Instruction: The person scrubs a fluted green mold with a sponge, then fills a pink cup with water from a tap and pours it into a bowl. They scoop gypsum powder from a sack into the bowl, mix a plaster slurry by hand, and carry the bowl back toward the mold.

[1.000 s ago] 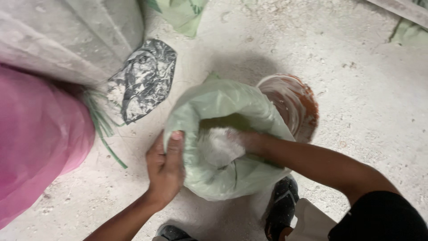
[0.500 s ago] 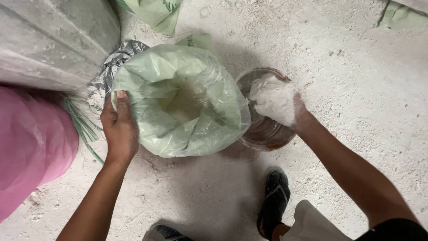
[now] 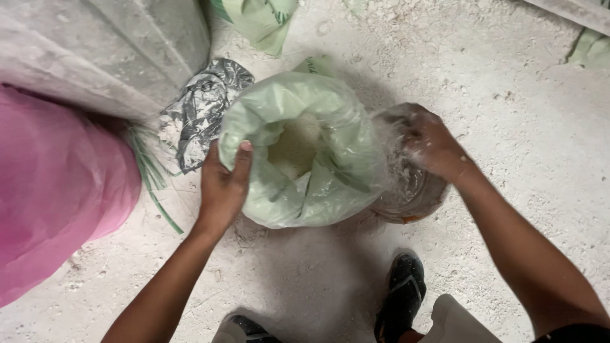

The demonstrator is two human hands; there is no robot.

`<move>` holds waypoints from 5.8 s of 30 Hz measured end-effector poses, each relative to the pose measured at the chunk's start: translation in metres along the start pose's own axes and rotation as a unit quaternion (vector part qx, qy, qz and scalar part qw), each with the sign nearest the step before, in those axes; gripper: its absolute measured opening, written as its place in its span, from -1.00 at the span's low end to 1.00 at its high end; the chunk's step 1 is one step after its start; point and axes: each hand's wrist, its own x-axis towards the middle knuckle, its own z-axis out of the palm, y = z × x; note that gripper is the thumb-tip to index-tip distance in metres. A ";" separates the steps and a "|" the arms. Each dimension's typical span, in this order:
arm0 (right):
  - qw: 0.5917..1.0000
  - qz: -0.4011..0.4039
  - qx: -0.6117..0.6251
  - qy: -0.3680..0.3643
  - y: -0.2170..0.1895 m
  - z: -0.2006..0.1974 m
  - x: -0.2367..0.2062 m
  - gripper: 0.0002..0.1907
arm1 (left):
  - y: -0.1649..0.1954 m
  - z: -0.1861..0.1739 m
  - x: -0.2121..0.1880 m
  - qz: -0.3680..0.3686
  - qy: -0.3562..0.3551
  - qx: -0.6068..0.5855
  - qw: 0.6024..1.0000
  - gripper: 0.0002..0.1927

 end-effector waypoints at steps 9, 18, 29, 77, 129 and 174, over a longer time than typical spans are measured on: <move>0.987 0.079 0.136 0.028 -0.090 0.136 0.118 -0.63 | 0.043 0.000 -0.039 -0.082 -0.030 0.079 0.993 -0.63; 0.951 0.063 0.295 0.072 -0.077 0.127 0.139 -0.63 | 0.094 -0.038 -0.098 0.079 -0.156 0.068 0.982 -0.52; 0.915 0.021 0.387 -0.107 -0.102 0.144 0.122 -0.61 | 0.043 -0.113 -0.012 -0.137 -0.100 0.314 0.934 -0.18; 0.927 -0.219 -0.016 0.303 -0.184 -0.018 -0.038 -0.52 | 0.193 0.090 0.028 0.422 -0.168 -0.003 0.891 -0.68; 0.823 -0.232 0.337 0.393 0.041 -0.052 -0.055 -0.27 | 0.065 0.184 0.028 0.409 0.178 0.218 0.868 -0.50; 0.713 -0.334 0.537 0.304 0.086 -0.104 -0.058 -0.50 | 0.129 0.211 -0.041 0.491 0.217 0.170 0.826 -0.59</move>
